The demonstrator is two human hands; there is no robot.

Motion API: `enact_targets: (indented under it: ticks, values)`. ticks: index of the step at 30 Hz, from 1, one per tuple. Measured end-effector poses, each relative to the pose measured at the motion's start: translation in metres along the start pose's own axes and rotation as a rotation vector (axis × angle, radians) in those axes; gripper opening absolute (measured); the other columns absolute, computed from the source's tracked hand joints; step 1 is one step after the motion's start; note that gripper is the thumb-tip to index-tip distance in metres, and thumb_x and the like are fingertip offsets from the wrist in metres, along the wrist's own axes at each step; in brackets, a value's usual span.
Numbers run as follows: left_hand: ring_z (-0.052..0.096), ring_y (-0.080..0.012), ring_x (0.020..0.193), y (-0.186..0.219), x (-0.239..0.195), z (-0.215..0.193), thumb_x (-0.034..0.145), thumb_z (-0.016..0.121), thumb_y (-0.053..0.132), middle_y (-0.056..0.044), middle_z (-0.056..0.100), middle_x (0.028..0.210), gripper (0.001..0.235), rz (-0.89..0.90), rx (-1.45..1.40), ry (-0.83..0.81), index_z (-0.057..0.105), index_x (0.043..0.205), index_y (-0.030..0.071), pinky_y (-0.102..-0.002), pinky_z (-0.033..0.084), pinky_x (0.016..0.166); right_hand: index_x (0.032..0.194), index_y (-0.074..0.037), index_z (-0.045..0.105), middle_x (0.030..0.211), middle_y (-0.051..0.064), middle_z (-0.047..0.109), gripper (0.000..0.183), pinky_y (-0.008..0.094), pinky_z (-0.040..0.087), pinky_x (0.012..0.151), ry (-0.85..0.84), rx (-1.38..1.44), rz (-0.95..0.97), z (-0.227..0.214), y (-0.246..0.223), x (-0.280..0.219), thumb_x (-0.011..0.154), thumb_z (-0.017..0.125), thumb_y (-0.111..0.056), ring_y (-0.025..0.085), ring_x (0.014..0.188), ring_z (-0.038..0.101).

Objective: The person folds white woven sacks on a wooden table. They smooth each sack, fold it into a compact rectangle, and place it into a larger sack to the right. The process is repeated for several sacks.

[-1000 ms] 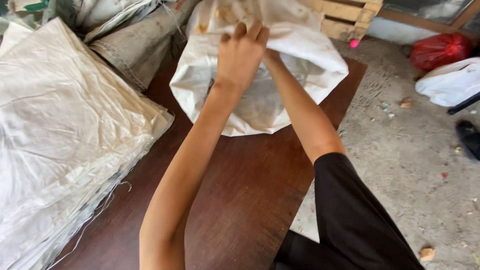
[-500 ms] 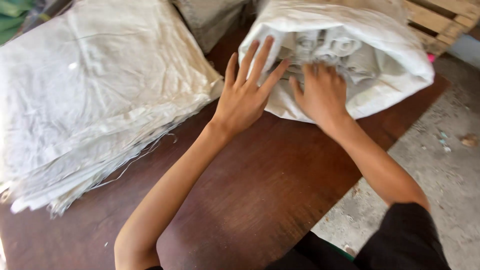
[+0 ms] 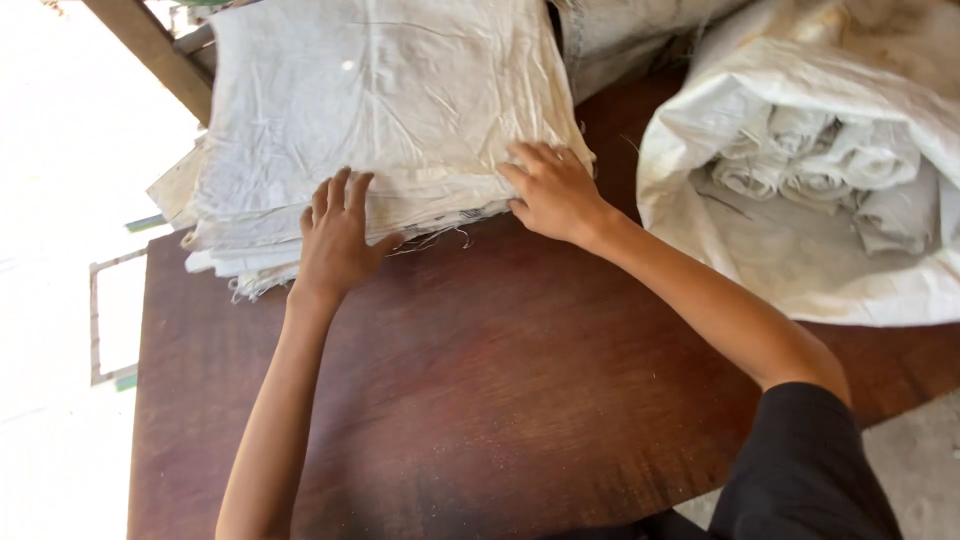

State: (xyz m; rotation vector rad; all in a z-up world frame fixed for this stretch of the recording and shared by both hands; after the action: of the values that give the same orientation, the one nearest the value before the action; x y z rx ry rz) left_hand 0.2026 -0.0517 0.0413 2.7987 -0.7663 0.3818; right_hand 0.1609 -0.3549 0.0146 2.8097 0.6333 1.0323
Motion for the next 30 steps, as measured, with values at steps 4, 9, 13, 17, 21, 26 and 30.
enact_targets:
  ticks: [4, 9, 13, 17, 21, 26, 30]
  values:
    - [0.030, -0.0408, 0.148, -0.039, -0.029, 0.002, 0.077, 0.088, 0.034, -0.020, 0.034, 0.159, 0.092, -0.047, -0.148, 0.024, 0.039, 0.151, 0.009, -0.057, 0.032, 0.117, 0.118, -0.005, 0.071, 0.125, 0.014, 0.071, 0.039, 0.043, 0.057, 0.090, -0.187, 0.280, -0.026, 0.026, 0.012, 0.010, 0.084, 0.076, -0.024, 0.028, 0.112, 0.067]
    - [0.029, -0.0423, 0.148, -0.029, -0.029, -0.018, 0.076, 0.089, 0.035, -0.022, 0.032, 0.158, 0.094, -0.015, -0.324, 0.103, 0.038, 0.151, 0.009, -0.055, 0.032, 0.120, 0.113, -0.005, 0.074, 0.109, 0.011, 0.077, 0.021, 0.037, 0.061, 0.081, 0.006, 0.445, 0.066, 0.001, 0.007, 0.020, 0.094, 0.074, -0.014, 0.023, 0.093, 0.074]
    - [0.022, -0.0433, 0.149, -0.005, -0.028, -0.015, 0.071, 0.092, 0.028, -0.024, 0.028, 0.159, 0.101, 0.022, -0.276, 0.241, 0.037, 0.153, 0.009, -0.060, 0.028, 0.119, 0.108, -0.005, 0.076, 0.094, 0.008, 0.078, 0.012, 0.030, 0.058, 0.064, 0.209, 0.372, 0.003, -0.013, -0.019, 0.019, 0.095, 0.075, -0.004, 0.018, 0.076, 0.072]
    - [0.022, -0.0401, 0.149, 0.014, -0.027, -0.018, 0.066, 0.094, 0.026, -0.018, 0.031, 0.159, 0.103, 0.009, -0.200, 0.253, 0.039, 0.152, 0.013, -0.063, 0.029, 0.116, 0.105, -0.005, 0.077, 0.088, 0.008, 0.077, 0.013, 0.029, 0.057, 0.061, 0.278, 0.349, -0.108, -0.072, -0.065, 0.022, 0.092, 0.078, -0.006, 0.017, 0.071, 0.070]
    - [0.025, -0.0360, 0.148, 0.010, -0.029, -0.009, 0.063, 0.096, 0.030, -0.012, 0.033, 0.157, 0.102, -0.040, -0.129, 0.046, 0.040, 0.147, 0.016, -0.065, 0.027, 0.113, 0.104, -0.008, 0.076, 0.094, 0.006, 0.078, 0.010, 0.029, 0.059, 0.067, 0.184, 0.375, -0.118, -0.047, -0.058, 0.012, 0.094, 0.078, -0.011, 0.016, 0.076, 0.072]
    - [0.028, -0.0397, 0.148, -0.002, -0.030, 0.011, 0.070, 0.088, 0.013, -0.017, 0.034, 0.157, 0.094, 0.118, -0.148, 0.142, 0.040, 0.150, 0.010, -0.054, 0.035, 0.118, 0.099, -0.012, 0.078, 0.092, 0.003, 0.079, 0.013, 0.031, 0.059, 0.066, -0.089, 0.282, -0.002, -0.047, -0.013, 0.016, 0.087, 0.076, -0.008, 0.016, 0.075, 0.073]
    - [0.029, -0.0418, 0.147, -0.001, -0.027, 0.012, 0.073, 0.085, 0.008, -0.021, 0.033, 0.157, 0.091, 0.161, -0.224, 0.204, 0.039, 0.151, 0.008, -0.050, 0.038, 0.118, 0.097, -0.010, 0.077, 0.092, 0.004, 0.078, 0.006, 0.032, 0.058, 0.061, -0.167, 0.261, 0.094, -0.065, 0.016, 0.013, 0.092, 0.073, -0.010, 0.016, 0.073, 0.072]
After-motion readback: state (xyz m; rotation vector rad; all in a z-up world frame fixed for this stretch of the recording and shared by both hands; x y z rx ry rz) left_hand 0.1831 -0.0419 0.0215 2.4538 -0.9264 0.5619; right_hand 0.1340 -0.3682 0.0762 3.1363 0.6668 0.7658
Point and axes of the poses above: each hand's wrist, its own x-axis towards the middle knuckle, its own z-axis out of the palm, y = z × x, the point moved 1 cm from there along x, towards the middle knuckle
